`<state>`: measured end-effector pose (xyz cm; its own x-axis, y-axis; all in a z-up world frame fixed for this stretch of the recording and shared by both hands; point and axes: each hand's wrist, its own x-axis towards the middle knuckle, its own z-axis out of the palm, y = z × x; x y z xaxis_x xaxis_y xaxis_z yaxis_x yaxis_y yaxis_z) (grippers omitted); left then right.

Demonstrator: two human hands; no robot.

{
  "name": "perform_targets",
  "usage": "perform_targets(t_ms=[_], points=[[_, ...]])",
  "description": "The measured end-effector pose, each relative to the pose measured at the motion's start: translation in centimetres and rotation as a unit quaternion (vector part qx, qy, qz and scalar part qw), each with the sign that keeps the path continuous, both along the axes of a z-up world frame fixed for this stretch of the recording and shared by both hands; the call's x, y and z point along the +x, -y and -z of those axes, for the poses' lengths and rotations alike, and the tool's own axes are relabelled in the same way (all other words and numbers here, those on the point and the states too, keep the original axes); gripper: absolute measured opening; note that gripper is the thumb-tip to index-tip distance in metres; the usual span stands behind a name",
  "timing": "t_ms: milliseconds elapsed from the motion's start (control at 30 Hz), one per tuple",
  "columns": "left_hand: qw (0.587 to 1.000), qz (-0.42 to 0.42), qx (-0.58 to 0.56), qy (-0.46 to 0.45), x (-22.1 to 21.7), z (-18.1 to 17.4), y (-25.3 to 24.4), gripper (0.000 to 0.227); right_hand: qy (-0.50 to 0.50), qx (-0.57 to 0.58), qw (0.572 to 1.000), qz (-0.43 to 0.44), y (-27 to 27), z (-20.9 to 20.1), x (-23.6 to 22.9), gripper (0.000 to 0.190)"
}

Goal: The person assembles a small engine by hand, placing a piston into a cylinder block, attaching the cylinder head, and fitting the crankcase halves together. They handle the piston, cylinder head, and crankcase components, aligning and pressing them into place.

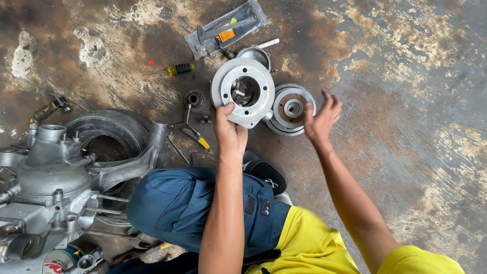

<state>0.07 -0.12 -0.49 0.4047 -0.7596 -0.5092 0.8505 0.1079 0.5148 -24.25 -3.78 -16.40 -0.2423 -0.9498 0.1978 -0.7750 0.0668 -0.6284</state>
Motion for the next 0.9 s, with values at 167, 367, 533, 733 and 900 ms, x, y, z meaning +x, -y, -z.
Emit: perform_targets(t_ms=[167,367,533,733,900], points=[[1.0,0.0,-0.001,0.004,-0.6,-0.2,0.1,0.037,0.293,-0.026,0.955,0.04,1.9,-3.9,-2.8,0.043],[1.0,0.022,-0.019,0.004,-1.4,1.0,0.8,0.039,0.375,-0.029,0.926,0.031,2.3,-8.1,-2.6,0.04],[0.998,0.043,-0.019,0.035,-1.8,-0.5,0.7,0.045,0.375,-0.007,0.926,-0.03,1.7,-9.1,-1.8,0.035],[0.997,0.049,-0.03,0.055,-1.5,-0.9,0.4,0.049,0.362,0.008,0.928,-0.088,0.9,-8.8,-1.1,0.037],[0.997,0.065,-0.028,0.033,-0.7,3.3,0.6,0.047,0.188,0.227,0.955,0.008,2.4,2.0,-3.8,0.077]])
